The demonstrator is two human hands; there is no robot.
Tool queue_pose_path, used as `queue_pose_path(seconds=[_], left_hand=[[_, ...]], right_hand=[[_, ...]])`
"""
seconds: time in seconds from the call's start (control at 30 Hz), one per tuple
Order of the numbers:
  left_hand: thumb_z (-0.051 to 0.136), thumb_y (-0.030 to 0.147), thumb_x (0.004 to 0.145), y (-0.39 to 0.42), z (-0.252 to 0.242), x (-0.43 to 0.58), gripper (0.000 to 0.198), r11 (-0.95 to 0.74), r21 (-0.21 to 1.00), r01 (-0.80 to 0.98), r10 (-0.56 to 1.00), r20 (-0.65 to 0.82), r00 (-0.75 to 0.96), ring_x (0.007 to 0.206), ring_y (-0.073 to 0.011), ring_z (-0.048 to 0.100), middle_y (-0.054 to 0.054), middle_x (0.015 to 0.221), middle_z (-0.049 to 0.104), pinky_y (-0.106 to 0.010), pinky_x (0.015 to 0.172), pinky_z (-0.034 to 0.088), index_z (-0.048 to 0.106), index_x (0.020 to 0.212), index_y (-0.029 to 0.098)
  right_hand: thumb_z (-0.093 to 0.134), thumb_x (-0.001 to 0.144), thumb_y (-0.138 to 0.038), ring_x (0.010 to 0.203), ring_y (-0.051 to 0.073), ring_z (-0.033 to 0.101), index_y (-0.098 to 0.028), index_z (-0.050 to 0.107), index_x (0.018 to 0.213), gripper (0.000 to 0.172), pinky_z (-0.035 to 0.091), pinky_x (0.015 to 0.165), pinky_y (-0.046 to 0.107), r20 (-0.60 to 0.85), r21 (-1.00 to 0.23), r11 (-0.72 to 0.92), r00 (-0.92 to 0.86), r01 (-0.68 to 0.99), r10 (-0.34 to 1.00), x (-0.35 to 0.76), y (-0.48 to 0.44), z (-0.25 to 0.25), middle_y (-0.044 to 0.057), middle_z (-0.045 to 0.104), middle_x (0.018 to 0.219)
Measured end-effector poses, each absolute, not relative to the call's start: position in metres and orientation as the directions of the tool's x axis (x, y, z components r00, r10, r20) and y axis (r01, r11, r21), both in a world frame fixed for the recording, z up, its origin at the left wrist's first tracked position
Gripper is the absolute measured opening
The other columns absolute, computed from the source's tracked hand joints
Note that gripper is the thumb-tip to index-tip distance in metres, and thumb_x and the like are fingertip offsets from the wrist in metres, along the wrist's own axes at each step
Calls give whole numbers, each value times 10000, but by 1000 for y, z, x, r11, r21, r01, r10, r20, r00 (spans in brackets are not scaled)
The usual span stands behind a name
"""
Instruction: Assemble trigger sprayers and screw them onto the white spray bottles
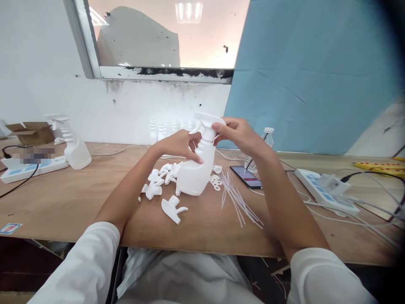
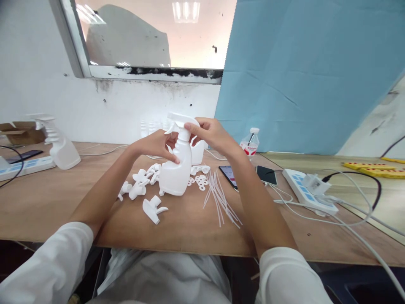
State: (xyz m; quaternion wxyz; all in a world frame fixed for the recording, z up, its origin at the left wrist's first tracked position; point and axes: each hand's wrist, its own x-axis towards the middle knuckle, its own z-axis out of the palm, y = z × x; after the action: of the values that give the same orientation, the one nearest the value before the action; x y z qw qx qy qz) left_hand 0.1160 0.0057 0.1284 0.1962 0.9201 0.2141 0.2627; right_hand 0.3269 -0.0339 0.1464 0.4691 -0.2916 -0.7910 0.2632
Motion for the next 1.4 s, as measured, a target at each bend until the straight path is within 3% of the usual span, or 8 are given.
queue_pose_path(seconds=[0.2,0.63,0.83,1.03,1.23,1.4], left_hand=[[826,394,567,10,122,120,479,-815,509,276,463,287,839,754,-195,626,-43,855,641,-307,649,488,579,911,171],[804,410,602,6,118,127,486,-845,481,232,416,321,851,790,-191,641,-60,913,643,-294,658,494,580,965,176],[808,430,603,5,118,128,560,-843,477,250,419,290,860,746,-184,611,-31,845,623,-290,629,469,546,1033,184],[793,452,604,2,119,127,526,-860,435,267,409,274,871,772,-204,608,-40,866,627,-300,637,464,552,988,185],[814,480,564,7,117,127,500,-871,388,302,418,264,869,753,-204,615,-43,844,621,-294,606,470,545,872,193],[819,408,600,11,129,105,485,-802,516,301,410,111,905,836,-206,675,-59,943,680,-289,676,525,574,959,193]], right_hand=[[657,805,-527,701,146,610,-175,687,762,357,542,603,274,489,-671,673,-497,311,717,328,-42,150,47,668,810],[736,778,-344,625,145,609,-189,699,689,183,510,569,294,496,-692,670,-498,267,711,333,-50,155,39,664,714],[687,809,-410,639,145,607,-210,704,719,220,507,570,283,503,-636,711,-537,300,677,333,-51,155,20,663,718],[693,781,-462,642,146,616,-192,696,738,273,517,571,280,465,-622,698,-550,356,694,334,-51,155,25,666,727],[785,694,-341,664,151,613,-193,696,837,224,488,561,270,433,-630,688,-571,362,697,334,-46,149,18,663,758],[789,671,-277,659,153,615,-203,686,828,203,495,558,271,406,-655,664,-574,360,711,334,-44,146,5,662,757]])
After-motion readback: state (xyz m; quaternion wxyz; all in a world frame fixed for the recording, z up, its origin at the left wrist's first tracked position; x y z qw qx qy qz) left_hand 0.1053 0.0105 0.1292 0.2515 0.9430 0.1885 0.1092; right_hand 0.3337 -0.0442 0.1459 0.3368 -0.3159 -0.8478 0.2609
